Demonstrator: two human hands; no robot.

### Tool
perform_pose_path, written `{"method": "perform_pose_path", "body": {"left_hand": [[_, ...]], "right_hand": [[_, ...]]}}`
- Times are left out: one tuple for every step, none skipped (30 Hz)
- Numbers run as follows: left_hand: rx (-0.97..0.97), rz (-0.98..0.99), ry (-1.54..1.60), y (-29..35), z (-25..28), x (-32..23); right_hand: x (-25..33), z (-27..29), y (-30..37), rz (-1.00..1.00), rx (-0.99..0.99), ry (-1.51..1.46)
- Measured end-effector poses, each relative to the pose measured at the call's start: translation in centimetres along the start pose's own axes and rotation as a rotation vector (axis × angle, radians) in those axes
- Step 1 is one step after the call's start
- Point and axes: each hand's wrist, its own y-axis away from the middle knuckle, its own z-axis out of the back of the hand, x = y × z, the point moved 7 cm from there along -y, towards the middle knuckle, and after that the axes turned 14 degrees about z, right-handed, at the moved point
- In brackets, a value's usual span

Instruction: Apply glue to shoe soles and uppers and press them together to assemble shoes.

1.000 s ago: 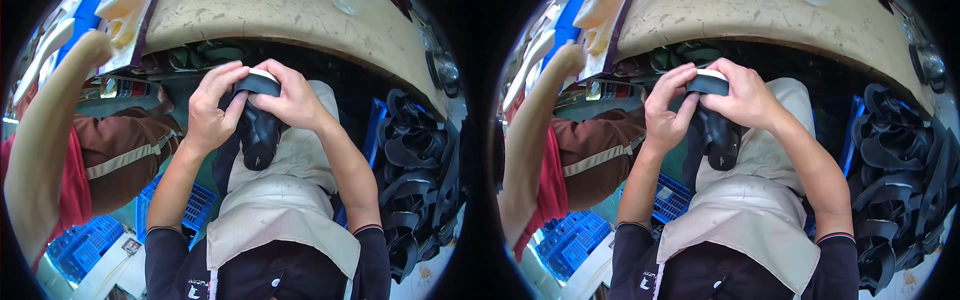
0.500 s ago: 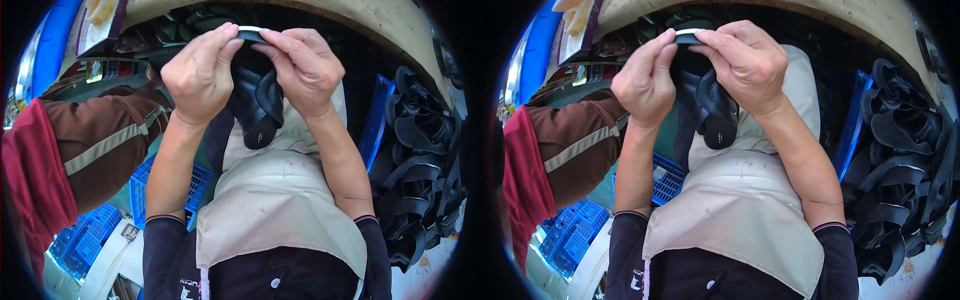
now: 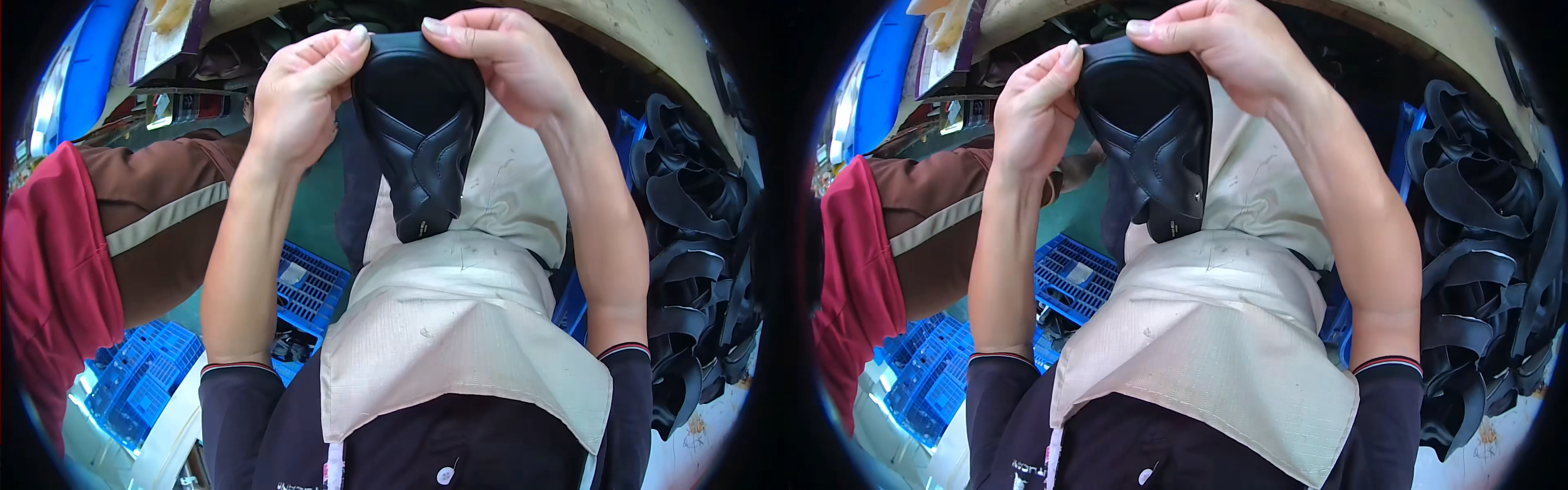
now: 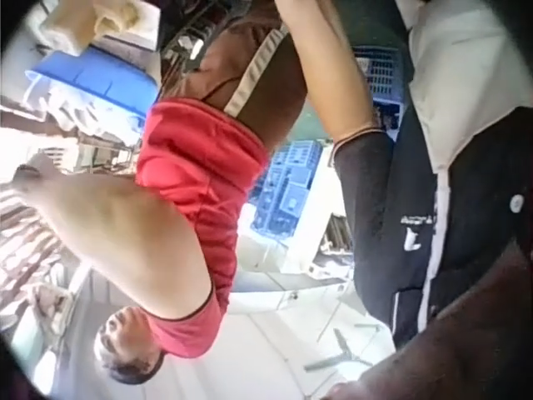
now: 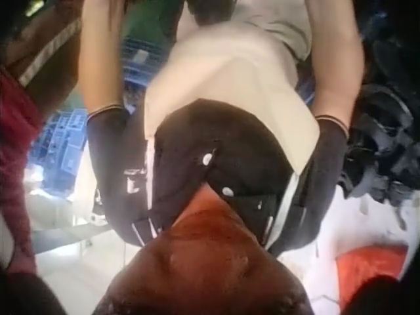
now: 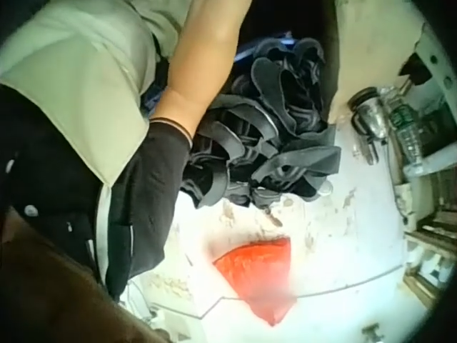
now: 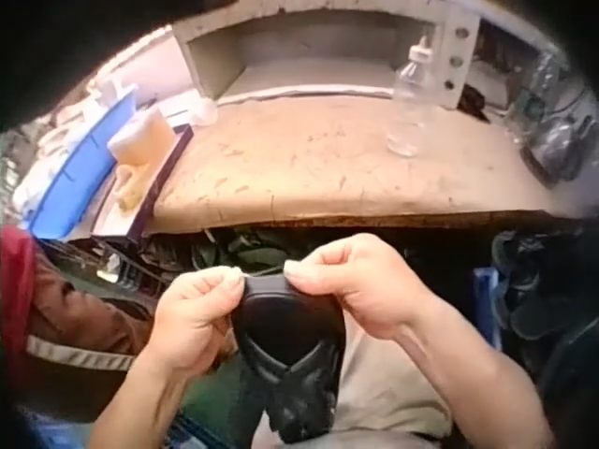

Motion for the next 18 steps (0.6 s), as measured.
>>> {"method": "perform_pose_path", "body": {"left_hand": [[0.050, 0.059, 0.067, -0.8, 0.3, 0.9], [0.100, 0.117, 0.134, -1.0, 0.4, 1.8], [0.100, 0.113, 0.130, -1.1, 0.4, 2.3], [0.093, 0.134, 0.191, -1.1, 0.6, 3.1], [0.093, 0.156, 0.248, -1.6, 0.6, 3.6], [0.091, 0.179, 0.306, -2.1, 0.4, 3.9], [0.089, 0.203, 0.363, -2.5, 0.3, 4.0], [0.096, 0.203, 0.352, -2.9, -0.2, 3.6], [0.081, 0.189, 0.279, -2.9, -1.0, 3.2], [0.064, 0.181, 0.212, -2.2, -1.9, 3.2], [0.047, 0.175, 0.144, -1.6, -2.7, 3.1], [0.031, 0.169, 0.077, -1.4, -3.1, 3.1], [0.034, 0.177, 0.072, -1.2, -3.0, 3.3], [0.065, 0.182, 0.058, -1.1, -2.6, 3.3], [0.110, 0.193, 0.047, -1.2, -2.4, 3.6], [0.155, 0.203, 0.036, -1.4, -2.3, 3.9], [0.201, 0.212, 0.025, -1.5, -2.8, 4.4], [0.212, 0.208, 0.016, -1.9, -3.2, 4.5]], "right_hand": [[-0.4, 0.4, -0.5, 0.012, -0.026, 0.009], [-0.7, 0.7, -0.7, 0.024, -0.051, 0.017], [-0.9, 0.9, -0.8, 0.029, -0.050, 0.016], [-1.1, 1.1, -0.7, 0.037, -0.017, 0.126], [-1.4, 1.7, -0.9, 0.047, 0.009, 0.236], [-1.6, 2.1, -1.0, 0.055, 0.035, 0.346], [-1.7, 2.4, -1.1, 0.062, 0.060, 0.456], [-1.9, 2.5, -1.4, 0.069, 0.049, 0.453], [-1.9, 2.5, -1.7, 0.098, 0.018, 0.492], [-1.9, 2.2, -1.6, 0.116, -0.011, 0.530], [-1.9, 1.9, -1.5, 0.132, -0.040, 0.567], [-1.9, 1.8, -1.5, 0.147, -0.070, 0.605], [-1.4, 1.4, -1.8, 0.144, -0.008, 0.569], [-0.9, 0.9, -2.2, 0.141, 0.053, 0.533], [-1.7, 1.5, -2.5, 0.129, 0.034, 0.534], [-2.6, 1.3, -3.2, 0.145, 0.131, 0.432], [-3.2, 0.9, -3.4, 0.163, 0.225, 0.329], [-3.8, 0.7, -3.8, 0.172, 0.207, 0.303]]}}
